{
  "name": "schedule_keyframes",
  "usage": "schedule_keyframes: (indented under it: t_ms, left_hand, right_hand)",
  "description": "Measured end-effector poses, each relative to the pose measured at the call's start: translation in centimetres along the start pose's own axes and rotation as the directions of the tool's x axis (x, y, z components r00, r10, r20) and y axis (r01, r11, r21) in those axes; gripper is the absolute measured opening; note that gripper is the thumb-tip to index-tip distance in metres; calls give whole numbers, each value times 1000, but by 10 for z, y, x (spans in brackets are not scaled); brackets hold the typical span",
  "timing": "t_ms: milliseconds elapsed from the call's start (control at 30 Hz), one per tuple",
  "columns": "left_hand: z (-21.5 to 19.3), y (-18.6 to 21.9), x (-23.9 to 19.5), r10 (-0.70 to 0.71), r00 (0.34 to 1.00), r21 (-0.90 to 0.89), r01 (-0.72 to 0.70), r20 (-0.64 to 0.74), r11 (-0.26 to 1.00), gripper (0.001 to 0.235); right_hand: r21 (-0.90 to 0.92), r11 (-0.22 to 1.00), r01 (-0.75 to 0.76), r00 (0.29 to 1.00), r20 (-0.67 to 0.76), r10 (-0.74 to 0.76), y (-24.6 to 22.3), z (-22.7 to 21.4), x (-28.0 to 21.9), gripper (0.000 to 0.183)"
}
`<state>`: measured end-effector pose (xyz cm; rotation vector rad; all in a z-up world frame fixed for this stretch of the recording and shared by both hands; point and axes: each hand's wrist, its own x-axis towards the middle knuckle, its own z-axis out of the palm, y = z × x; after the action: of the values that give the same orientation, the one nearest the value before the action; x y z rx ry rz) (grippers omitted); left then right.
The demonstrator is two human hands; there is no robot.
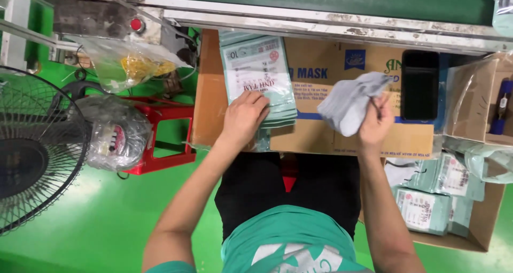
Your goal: The recorder is picking up face masks from a conveyor belt, stacking them, and placing them into individual plastic packaging bags.
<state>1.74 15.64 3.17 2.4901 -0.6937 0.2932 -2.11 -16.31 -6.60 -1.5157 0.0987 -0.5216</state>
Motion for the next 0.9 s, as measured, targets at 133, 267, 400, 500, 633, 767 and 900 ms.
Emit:
schedule_keyframes:
  t_ms: [133,267,400,500,633,767,900]
  left_hand:
    - [20,-15,0,37,994,118,-49,100,992,11]
    - [17,-7,12,56,998,106,-58,16,993,15]
    - [-1,14,16,49,981,26,-45,-187,999,14]
    - [-8,23,16,110,959,-45,-126,-261,991,19]
    - [-19,31,27,108,950,-81,-137,-294,987,13]
    - [-23,63,32,150,915,-49,-181,-374,982,19]
    - [-23,78,27,137,941,-215,-210,-309,954,19]
  right_hand:
    - [281,888,-365,925,-2,381,9,42,-1,22]
    - [65,909,-412,876,304,375,-20,91,-5,23]
    - [-19,943,-331,901,291,322,-74,120,12,41]
    - [32,808,-589,739,427,522,-53,98,13,26]
    - [-276,937,-216,846,425,320,-89,100,13,21]
    - [-629,766,136,970,243,27,-128,112,6,22]
    - [-280,960,-20,993,107,52,-101,94,12,19]
